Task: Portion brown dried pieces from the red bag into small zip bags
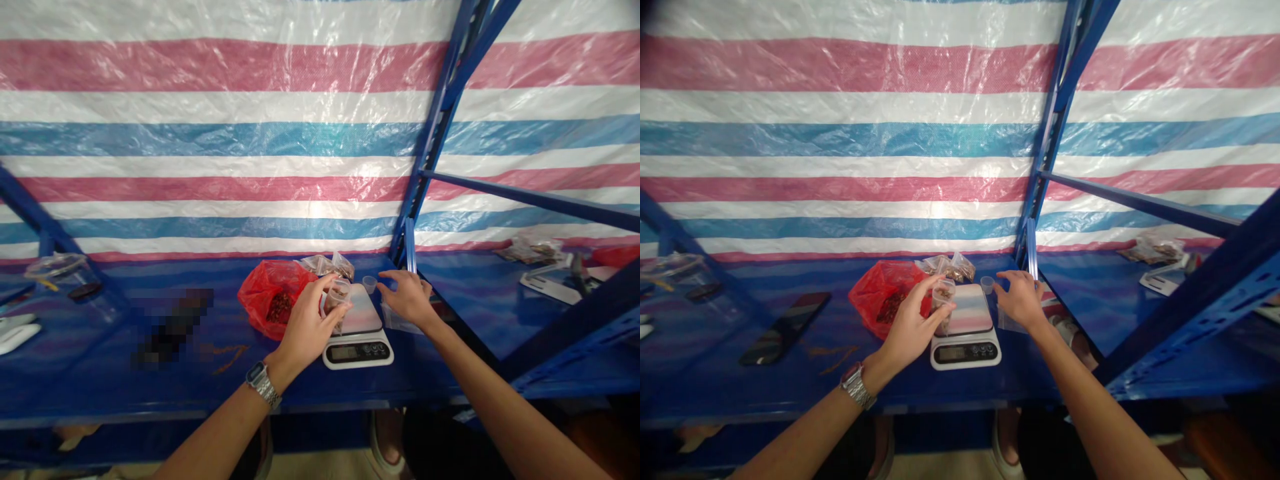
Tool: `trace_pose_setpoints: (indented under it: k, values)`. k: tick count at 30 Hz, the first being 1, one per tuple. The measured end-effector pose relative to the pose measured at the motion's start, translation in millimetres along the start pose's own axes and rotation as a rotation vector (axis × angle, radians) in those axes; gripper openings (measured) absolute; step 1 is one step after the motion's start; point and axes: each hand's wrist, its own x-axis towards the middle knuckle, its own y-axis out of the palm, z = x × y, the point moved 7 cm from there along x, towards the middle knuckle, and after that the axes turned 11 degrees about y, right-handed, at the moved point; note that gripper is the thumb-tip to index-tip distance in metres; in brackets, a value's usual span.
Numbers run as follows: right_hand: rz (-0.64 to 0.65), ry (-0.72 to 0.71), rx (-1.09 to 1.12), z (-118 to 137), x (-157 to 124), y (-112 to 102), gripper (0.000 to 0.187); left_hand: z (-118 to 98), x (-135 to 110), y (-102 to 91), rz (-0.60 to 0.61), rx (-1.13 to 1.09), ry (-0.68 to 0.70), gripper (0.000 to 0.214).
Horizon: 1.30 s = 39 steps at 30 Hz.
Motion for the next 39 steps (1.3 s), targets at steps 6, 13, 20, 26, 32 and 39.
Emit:
trace_pose_setpoints:
  k: [6,13,20,26,32,39]
  values:
    - [0.166,-0.276,0.418,71,-24,-37,0.026,3,3,9.9,0.038,-0.090,-0.054,0.046]
    - [0.591,-0.266,0.592,97,-67,-24,0.046,7,7,5.2,-0.084,-0.302,-0.146,0.039]
    - [0.634,-0.226,0.666,99,-69,-16,0.047,3,9,13.7,-0.020,-0.472,-0.149,0.046]
    - [0.363,-0.240,0.308,81,-50,-17,0.035,8,3,1.3,0.075,-0.039,0.006,0.073]
    - [0.329,-0.322,0.021,72,-52,-2,0.042,36,-4,-16.4,0.124,0.289,-0.007,0.050]
    - [-0.033,-0.167,0.218,59,-23,-40,0.035,21,2,-26.9,0.032,0.376,0.037,0.037]
